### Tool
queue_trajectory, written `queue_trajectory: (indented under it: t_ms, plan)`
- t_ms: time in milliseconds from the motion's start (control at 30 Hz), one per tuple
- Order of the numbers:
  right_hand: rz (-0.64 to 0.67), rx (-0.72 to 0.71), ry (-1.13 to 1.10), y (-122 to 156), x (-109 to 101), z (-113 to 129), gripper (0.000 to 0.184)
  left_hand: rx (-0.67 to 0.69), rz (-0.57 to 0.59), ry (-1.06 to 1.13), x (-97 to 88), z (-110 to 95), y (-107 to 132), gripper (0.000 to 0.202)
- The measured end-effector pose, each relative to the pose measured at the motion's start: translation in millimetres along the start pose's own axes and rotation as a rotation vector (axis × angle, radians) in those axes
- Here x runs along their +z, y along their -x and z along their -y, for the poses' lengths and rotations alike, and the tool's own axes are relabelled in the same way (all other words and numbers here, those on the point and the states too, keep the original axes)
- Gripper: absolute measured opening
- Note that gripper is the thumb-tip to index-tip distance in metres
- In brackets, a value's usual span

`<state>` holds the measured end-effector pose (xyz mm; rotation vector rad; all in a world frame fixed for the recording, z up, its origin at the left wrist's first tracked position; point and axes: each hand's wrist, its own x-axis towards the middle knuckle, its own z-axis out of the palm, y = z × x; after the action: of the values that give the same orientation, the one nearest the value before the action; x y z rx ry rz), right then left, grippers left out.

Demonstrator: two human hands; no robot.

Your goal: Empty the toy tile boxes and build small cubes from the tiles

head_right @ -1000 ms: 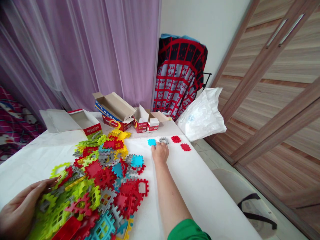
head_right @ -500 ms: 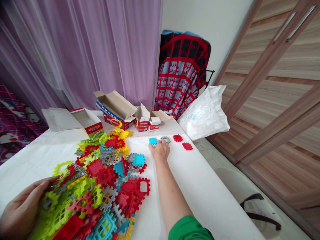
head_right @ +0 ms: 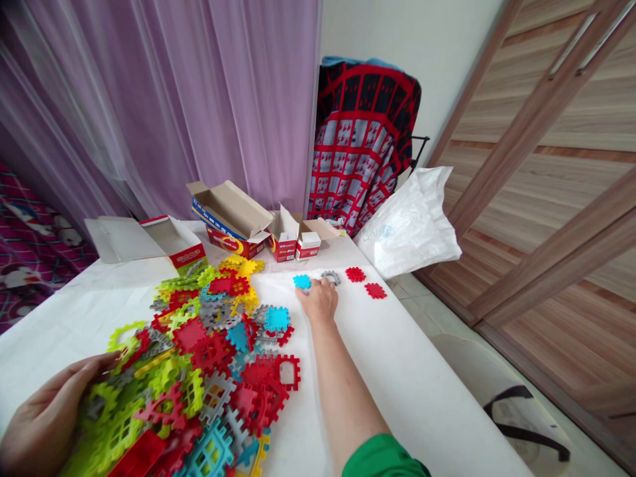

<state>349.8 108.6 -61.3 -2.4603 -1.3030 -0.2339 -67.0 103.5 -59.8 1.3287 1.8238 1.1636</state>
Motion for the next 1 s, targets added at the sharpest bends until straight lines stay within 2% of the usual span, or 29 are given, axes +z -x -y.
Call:
queue_trajectory:
  t_ms: [133,333,400,467,533,600,733,833,1000]
  plan:
    - [0.005,0.009,-0.027,-1.6,1.4,-0.4,0.045,-0.136,0.043,0.109,-0.9,-3.8,0.9,0.045]
    - [-0.014,0.020,-0.106,-1.0,1.3,-2.0,0.044,-0.145,0.039,0.153,-0.1,-21.5,10.7,0.046]
    - [-0.014,0.048,-0.238,1.7,1.0,-3.4,0.040,-0.151,0.039,0.151,0.2,-27.3,13.3,0.045]
    - [0.021,0.065,-0.461,7.3,0.7,-5.6,0.035,-0.151,0.044,0.137,-0.4,-32.2,14.8,0.044]
    - [0.107,0.010,-0.712,16.6,-0.4,-9.1,0.033,-0.147,0.045,0.121,-1.6,-34.7,14.8,0.043]
    - [0.216,-0.120,-0.905,28.6,-2.8,-13.7,0.034,-0.143,0.041,0.126,-2.6,-34.1,13.5,0.043]
    - [0.369,-0.334,-1.009,51.8,-10.3,-20.5,0.047,-0.118,0.053,0.132,-2.6,-30.5,11.2,0.044]
    - [0.357,-0.395,-0.951,61.6,-11.7,-18.2,0.050,-0.104,0.063,0.122,-2.6,-32.8,12.6,0.045]
    - [0.241,-0.392,-0.945,65.2,-3.8,-10.6,0.034,-0.095,0.081,0.111,-4.1,-37.8,14.9,0.046]
